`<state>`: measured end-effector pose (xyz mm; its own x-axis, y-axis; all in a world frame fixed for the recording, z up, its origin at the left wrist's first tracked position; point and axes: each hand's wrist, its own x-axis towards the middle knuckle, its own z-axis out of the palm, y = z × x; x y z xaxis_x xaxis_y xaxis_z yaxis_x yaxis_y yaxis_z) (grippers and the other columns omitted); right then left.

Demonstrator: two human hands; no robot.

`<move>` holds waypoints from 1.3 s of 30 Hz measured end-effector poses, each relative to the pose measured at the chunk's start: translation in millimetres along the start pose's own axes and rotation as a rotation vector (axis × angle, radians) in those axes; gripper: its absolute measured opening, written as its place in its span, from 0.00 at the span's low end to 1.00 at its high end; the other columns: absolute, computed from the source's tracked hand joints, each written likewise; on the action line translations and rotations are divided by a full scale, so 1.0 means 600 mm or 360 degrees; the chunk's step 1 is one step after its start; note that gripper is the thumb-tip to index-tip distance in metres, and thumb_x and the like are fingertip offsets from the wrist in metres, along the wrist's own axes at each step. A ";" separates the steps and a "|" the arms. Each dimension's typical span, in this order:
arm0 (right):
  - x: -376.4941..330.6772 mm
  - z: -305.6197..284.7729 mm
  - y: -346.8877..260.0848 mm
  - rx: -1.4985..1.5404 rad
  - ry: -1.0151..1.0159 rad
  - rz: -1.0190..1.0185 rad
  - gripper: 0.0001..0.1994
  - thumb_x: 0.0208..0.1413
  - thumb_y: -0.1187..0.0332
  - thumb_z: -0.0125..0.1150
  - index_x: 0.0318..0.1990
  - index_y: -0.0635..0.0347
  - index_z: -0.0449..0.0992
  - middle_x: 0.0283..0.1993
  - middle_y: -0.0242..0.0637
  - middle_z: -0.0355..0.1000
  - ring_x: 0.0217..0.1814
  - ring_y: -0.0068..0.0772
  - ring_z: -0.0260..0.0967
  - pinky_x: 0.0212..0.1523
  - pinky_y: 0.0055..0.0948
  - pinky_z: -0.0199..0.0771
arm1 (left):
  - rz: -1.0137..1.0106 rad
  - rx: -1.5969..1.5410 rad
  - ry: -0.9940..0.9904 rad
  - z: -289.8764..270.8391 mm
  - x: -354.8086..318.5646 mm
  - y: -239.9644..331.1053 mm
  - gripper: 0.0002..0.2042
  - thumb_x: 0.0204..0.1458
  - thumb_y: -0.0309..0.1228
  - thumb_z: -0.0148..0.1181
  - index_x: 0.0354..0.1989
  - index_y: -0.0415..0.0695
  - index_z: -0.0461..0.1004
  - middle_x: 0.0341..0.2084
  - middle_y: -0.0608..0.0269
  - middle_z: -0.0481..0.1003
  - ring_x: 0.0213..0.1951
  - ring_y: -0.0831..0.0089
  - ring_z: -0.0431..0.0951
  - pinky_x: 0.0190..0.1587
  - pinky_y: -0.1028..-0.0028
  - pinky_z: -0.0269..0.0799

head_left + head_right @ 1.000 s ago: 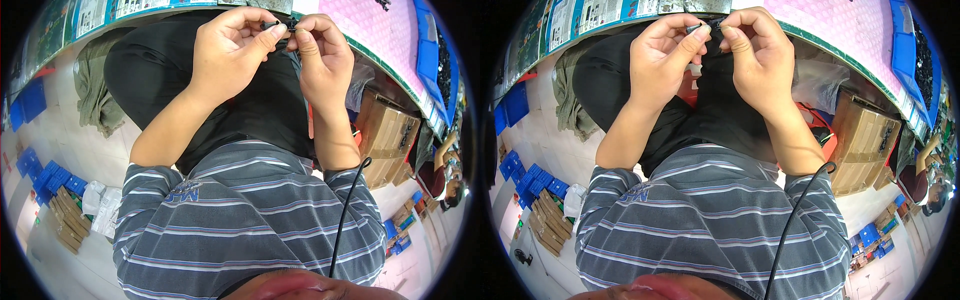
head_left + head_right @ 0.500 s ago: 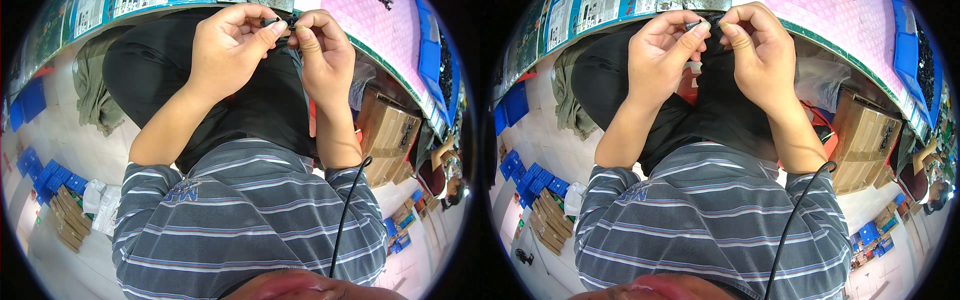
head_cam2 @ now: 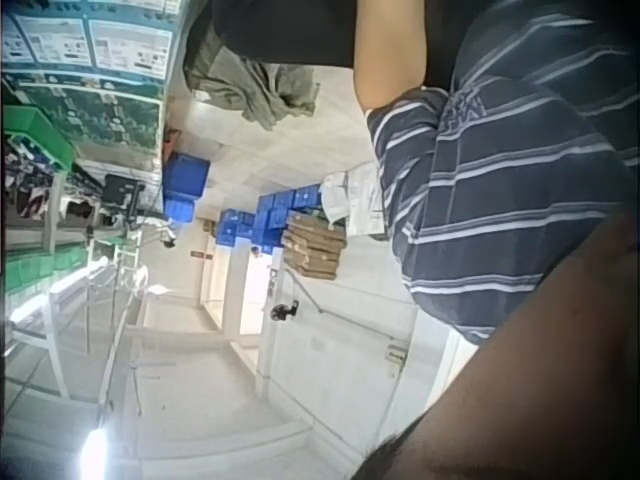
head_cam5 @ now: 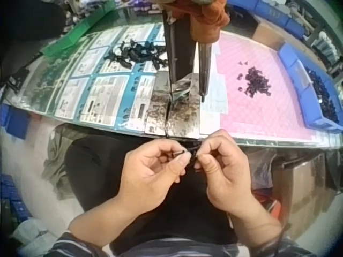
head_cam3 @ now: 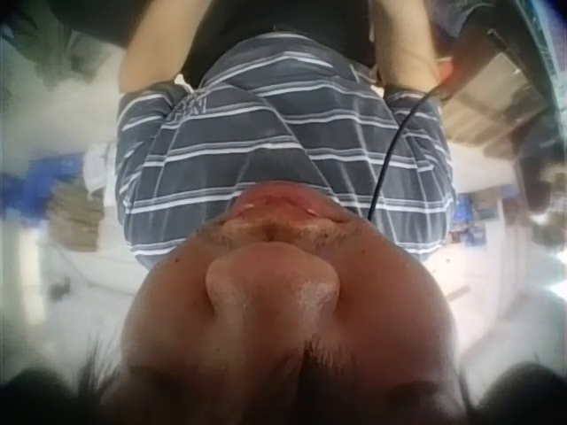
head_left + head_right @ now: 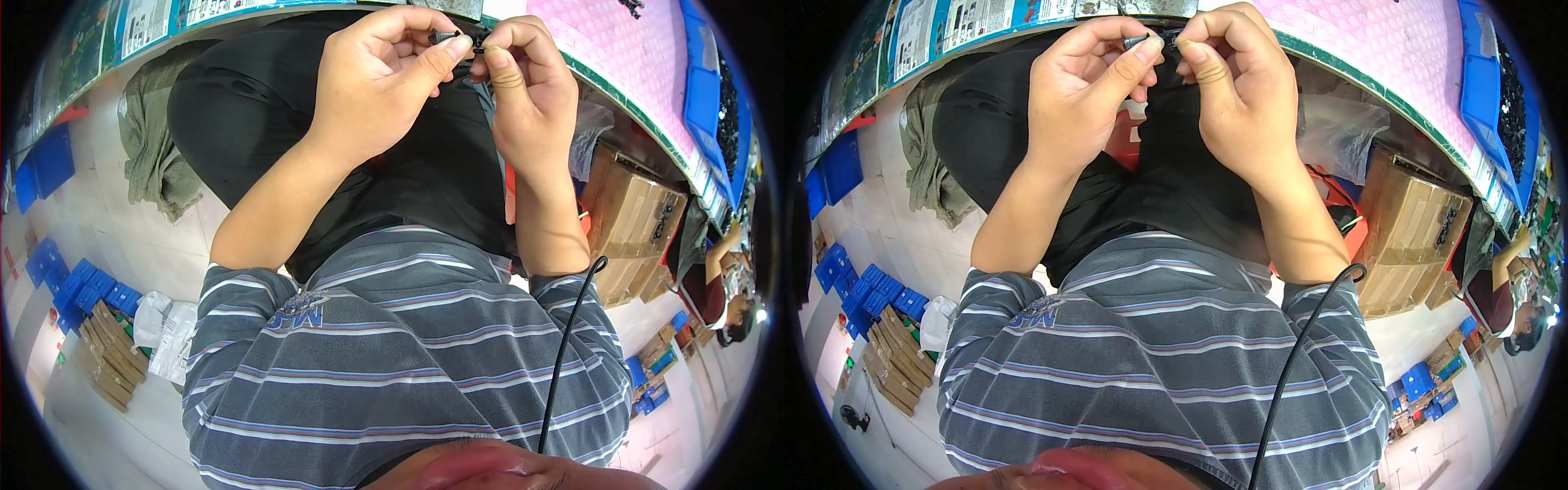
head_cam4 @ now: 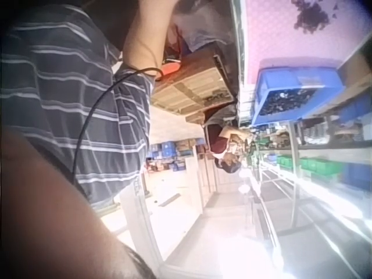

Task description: The person assembles small black plastic components and electronic components by hand at an industrial workbench.

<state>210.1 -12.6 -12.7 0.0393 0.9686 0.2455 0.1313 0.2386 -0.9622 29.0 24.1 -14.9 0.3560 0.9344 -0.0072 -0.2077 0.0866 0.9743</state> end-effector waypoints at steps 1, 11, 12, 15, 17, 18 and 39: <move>0.000 0.000 0.001 0.0000 -0.0001 0.0000 0.03 0.69 0.76 0.56 0.43 0.66 0.72 0.42 0.32 0.67 0.39 0.22 0.69 0.43 0.21 0.71 | -0.0001 0.0011 -0.0019 -0.001 0.000 0.000 0.10 0.62 0.25 0.64 0.49 0.34 0.78 0.35 0.60 0.81 0.33 0.80 0.79 0.35 0.81 0.76; 0.001 0.005 0.000 -0.0022 0.0036 0.0053 0.03 0.69 0.75 0.56 0.43 0.66 0.72 0.40 0.30 0.68 0.39 0.20 0.70 0.43 0.20 0.71 | -0.0020 0.0017 -0.0052 -0.003 -0.001 -0.001 0.10 0.63 0.25 0.64 0.49 0.34 0.78 0.35 0.60 0.81 0.33 0.79 0.80 0.35 0.81 0.77; 0.001 0.005 0.001 -0.0016 0.0052 0.0060 0.03 0.69 0.75 0.56 0.43 0.66 0.72 0.39 0.30 0.69 0.38 0.20 0.70 0.43 0.19 0.71 | -0.0014 -0.0005 -0.0018 0.000 -0.001 -0.001 0.10 0.63 0.25 0.64 0.49 0.34 0.78 0.35 0.60 0.81 0.33 0.79 0.80 0.35 0.80 0.77; -0.003 0.006 0.002 0.0071 0.0088 0.0159 0.04 0.69 0.75 0.57 0.46 0.67 0.72 0.38 0.31 0.72 0.38 0.20 0.72 0.43 0.20 0.73 | 0.0000 -0.0022 0.0023 0.002 0.000 -0.001 0.10 0.63 0.25 0.64 0.49 0.34 0.78 0.35 0.60 0.81 0.33 0.79 0.80 0.35 0.80 0.77; -0.002 0.016 -0.013 0.0130 0.0117 0.0179 0.05 0.68 0.76 0.58 0.47 0.67 0.72 0.39 0.33 0.74 0.38 0.21 0.73 0.42 0.20 0.74 | 0.0009 -0.0015 0.0032 0.002 0.002 -0.003 0.10 0.62 0.25 0.64 0.49 0.34 0.78 0.35 0.60 0.81 0.33 0.79 0.80 0.35 0.80 0.77; -0.001 0.020 -0.018 0.0189 0.0145 0.0201 0.06 0.68 0.76 0.59 0.48 0.67 0.72 0.39 0.35 0.75 0.37 0.22 0.74 0.41 0.20 0.75 | 0.0073 0.0070 0.0045 0.001 0.002 -0.005 0.10 0.62 0.25 0.65 0.49 0.34 0.78 0.35 0.60 0.81 0.33 0.79 0.80 0.35 0.80 0.77; 0.048 -0.017 -0.005 0.0560 0.0155 0.0541 0.09 0.67 0.72 0.61 0.49 0.68 0.77 0.36 0.38 0.78 0.36 0.27 0.77 0.39 0.26 0.79 | 0.0878 0.1153 0.0109 0.016 0.057 0.055 0.14 0.50 0.20 0.73 0.46 0.38 0.83 0.32 0.59 0.82 0.32 0.76 0.82 0.35 0.81 0.76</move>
<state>220.8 14.0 -1.3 0.1160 0.9887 -0.0952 -0.2467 -0.0641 -0.9670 43.0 55.7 18.9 0.3164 0.7993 0.5108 0.2985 -0.5950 0.7462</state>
